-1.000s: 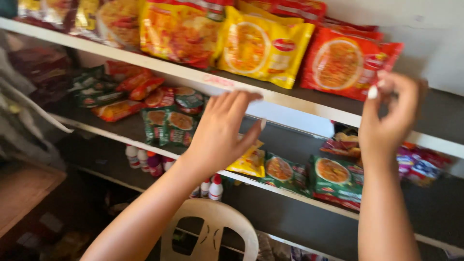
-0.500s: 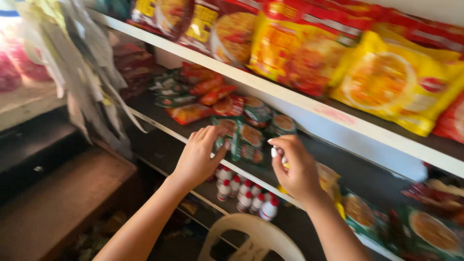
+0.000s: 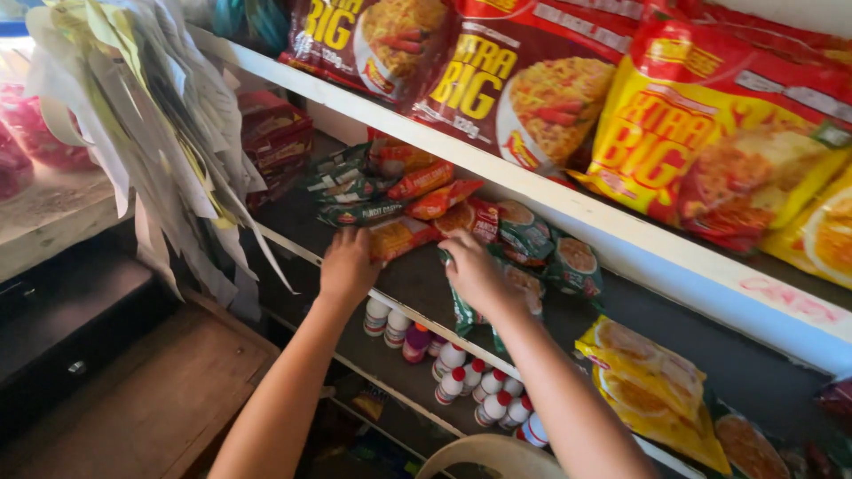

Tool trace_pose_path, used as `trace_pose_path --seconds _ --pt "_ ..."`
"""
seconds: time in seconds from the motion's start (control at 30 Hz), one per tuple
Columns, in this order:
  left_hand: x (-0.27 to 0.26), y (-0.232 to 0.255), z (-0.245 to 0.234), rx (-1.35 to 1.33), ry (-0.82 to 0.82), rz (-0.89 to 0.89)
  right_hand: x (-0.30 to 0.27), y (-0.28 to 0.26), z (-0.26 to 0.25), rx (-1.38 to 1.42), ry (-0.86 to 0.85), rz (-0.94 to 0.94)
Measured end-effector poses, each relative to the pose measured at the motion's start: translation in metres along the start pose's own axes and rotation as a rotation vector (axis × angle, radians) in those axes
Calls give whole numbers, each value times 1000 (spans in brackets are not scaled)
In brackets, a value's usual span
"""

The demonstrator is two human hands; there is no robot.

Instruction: The recorder is organizing and restocking various flavors of instant noodle packets on store shelves.

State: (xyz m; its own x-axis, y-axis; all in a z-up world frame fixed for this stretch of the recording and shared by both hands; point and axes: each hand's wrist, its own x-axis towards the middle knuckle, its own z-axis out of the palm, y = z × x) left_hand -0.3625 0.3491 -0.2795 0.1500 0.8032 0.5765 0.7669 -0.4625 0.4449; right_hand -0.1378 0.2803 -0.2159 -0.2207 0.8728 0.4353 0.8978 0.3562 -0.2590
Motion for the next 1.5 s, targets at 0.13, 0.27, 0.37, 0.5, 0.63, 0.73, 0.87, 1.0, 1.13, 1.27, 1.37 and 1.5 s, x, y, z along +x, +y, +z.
trace_pose_path --seconds 0.13,0.27,0.37,0.5,0.63,0.73,0.87,1.0,1.13,1.27,1.37,1.5 --pt "14 22 1 45 -87 -60 20 0 31 -41 -46 15" --pt "9 -3 35 140 -120 -53 21 28 61 17 -37 8" --pt "16 -16 43 189 12 59 21 36 43 136 21 126" --pt "23 17 -29 40 7 -136 13 57 23 383 86 331" --pt "24 47 -84 -257 116 -184 0 76 13 530 216 103" --pt "15 67 -111 -454 27 -85 -21 57 -8 827 208 235" --pt "-3 89 -119 -590 -53 -31 -56 36 -39 1025 216 288" --pt "-25 102 -116 -869 -185 -161 -95 33 -61 1041 305 274" --pt "-55 151 -152 -706 -94 8 -134 19 -106 941 331 178" --pt "-84 225 -184 -444 90 436 -177 -40 -175 474 314 72" --pt "-102 269 -173 -568 -156 575 -211 -81 -224 91 327 -116" --pt "-117 338 -187 -616 -560 429 -259 -95 -285 -170 400 -227"
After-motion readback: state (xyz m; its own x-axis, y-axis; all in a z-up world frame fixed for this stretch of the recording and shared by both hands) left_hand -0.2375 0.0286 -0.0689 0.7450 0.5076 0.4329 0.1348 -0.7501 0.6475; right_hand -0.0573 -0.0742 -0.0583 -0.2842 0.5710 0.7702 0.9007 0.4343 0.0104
